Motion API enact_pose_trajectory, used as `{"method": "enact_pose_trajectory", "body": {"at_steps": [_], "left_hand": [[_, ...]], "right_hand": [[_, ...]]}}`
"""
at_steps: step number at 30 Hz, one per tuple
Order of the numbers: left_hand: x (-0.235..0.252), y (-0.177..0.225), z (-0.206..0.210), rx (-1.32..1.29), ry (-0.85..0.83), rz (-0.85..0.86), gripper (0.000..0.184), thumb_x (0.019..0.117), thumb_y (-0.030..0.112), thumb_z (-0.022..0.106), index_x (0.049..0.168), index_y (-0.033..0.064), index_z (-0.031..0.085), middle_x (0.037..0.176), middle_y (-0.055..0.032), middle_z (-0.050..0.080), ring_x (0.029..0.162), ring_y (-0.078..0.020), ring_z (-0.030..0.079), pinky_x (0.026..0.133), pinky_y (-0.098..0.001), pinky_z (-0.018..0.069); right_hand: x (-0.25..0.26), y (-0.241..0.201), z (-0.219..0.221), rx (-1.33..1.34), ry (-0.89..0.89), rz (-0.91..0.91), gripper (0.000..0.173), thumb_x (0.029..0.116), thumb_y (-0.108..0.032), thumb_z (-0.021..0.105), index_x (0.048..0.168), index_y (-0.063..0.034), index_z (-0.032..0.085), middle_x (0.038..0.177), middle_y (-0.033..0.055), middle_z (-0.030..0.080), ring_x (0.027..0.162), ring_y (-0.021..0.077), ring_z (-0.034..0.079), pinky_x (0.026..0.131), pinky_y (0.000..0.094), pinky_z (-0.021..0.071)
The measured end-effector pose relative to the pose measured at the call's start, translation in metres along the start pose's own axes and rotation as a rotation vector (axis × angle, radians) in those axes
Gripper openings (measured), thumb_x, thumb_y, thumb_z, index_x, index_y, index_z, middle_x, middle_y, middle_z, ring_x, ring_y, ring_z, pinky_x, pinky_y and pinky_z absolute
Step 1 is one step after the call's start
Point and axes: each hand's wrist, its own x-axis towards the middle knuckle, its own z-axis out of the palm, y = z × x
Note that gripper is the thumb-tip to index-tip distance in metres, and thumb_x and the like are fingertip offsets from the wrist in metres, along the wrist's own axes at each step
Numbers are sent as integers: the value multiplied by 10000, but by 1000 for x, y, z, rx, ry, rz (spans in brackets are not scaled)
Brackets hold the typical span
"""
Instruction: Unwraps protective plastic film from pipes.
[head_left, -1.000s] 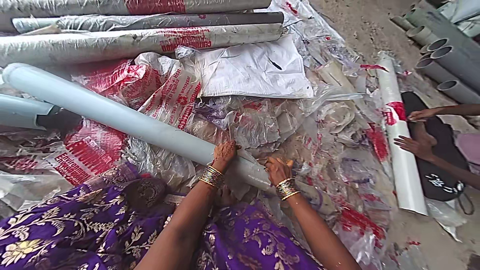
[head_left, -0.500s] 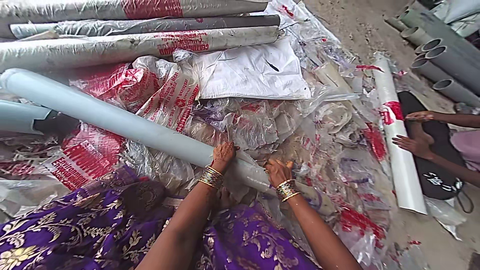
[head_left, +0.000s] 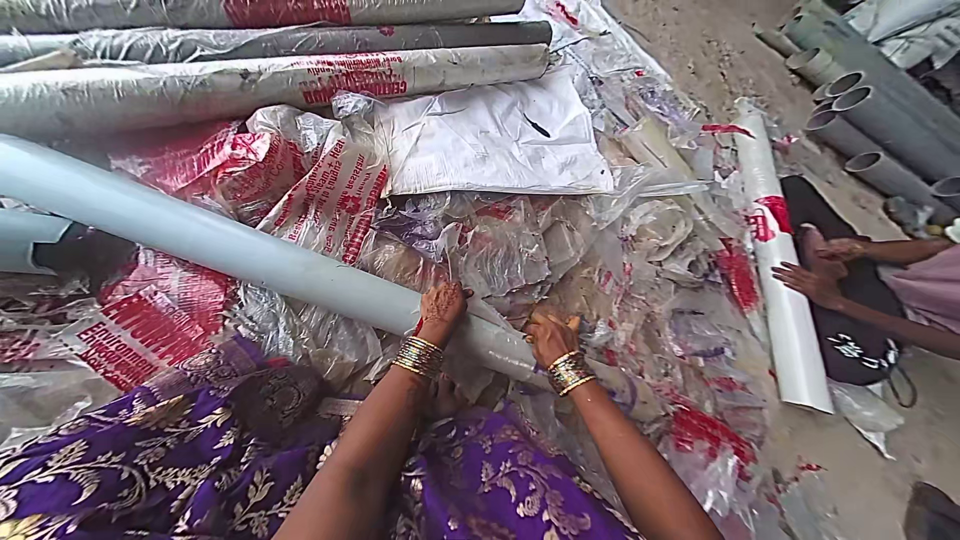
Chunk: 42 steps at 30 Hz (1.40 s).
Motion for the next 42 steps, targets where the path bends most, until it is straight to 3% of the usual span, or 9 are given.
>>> {"method": "enact_pose_trajectory", "body": {"at_steps": [4, 8, 15, 20, 25, 28, 36, 40, 42], "left_hand": [[-2, 0, 0, -16, 9, -4, 528, 1105, 439, 388, 1373, 33, 596, 1384, -243, 611, 1309, -415, 579, 1030, -598, 472], [0, 1, 3, 2, 7, -6, 514, 1108, 425, 383, 1369, 38, 597, 1373, -235, 620, 1305, -410, 583, 1024, -596, 473], [-1, 1, 1, 8, 5, -5, 517, 1107, 430, 379, 1370, 40, 595, 1374, -240, 618, 1305, -416, 581, 1025, -602, 470], [-4, 0, -1, -17, -7, -9, 515, 1109, 420, 384, 1381, 32, 584, 1389, -238, 610, 1317, -417, 572, 1040, -603, 463], [-1, 0, 3, 11, -7, 17, 525, 1112, 430, 373, 1367, 26, 589, 1357, -234, 632, 1297, -406, 590, 1044, -591, 461], [1, -1, 3, 20, 6, 27, 526, 1110, 438, 373, 1350, 31, 603, 1342, -230, 641, 1285, -405, 599, 1029, -593, 468], [-1, -1, 0, 8, -9, 18, 535, 1107, 448, 378, 1366, 31, 590, 1357, -233, 633, 1293, -406, 595, 1031, -602, 471], [1, -1, 0, 3, 0, 19, 532, 1110, 436, 376, 1369, 23, 588, 1359, -241, 629, 1293, -418, 591, 1029, -603, 469], [1, -1, 5, 7, 3, 25, 524, 1109, 432, 383, 1356, 24, 601, 1344, -242, 638, 1285, -418, 597, 1026, -602, 471]], "right_hand": [[-4, 8, -8, -49, -47, 39, 239, 995, -123, 587, 1137, -47, 764, 1358, 143, 652, 1297, 381, 562, 1122, 703, 219], [6, -15, -1, 44, 157, -77, 207, 967, -151, 624, 1033, -50, 791, 1252, 156, 699, 1206, 394, 611, 1085, 698, 261], [5, -2, -1, -42, -12, -85, 220, 976, -85, 592, 1098, -7, 758, 1274, 164, 680, 1208, 399, 609, 1094, 714, 244], [2, 5, -13, -117, -141, -12, 251, 1002, -76, 558, 1169, -2, 730, 1354, 153, 653, 1297, 403, 556, 1140, 707, 199], [9, -21, -9, -4, 149, -117, 203, 967, -135, 619, 1032, -32, 782, 1203, 164, 707, 1157, 400, 627, 1063, 691, 284], [13, -31, -8, -2, 36, -78, 246, 983, -68, 558, 1121, -10, 753, 1317, 158, 674, 1265, 396, 580, 1120, 693, 231], [0, -4, -11, -100, -124, 46, 250, 985, -82, 580, 1168, -15, 735, 1361, 144, 649, 1312, 387, 550, 1137, 701, 216], [2, -16, -14, -31, 87, -13, 221, 983, -146, 612, 1088, -43, 777, 1284, 163, 684, 1233, 408, 592, 1082, 707, 266], [4, -27, -7, -12, 103, -46, 219, 985, -124, 602, 1086, -33, 774, 1288, 157, 684, 1227, 401, 595, 1085, 690, 265]]}}
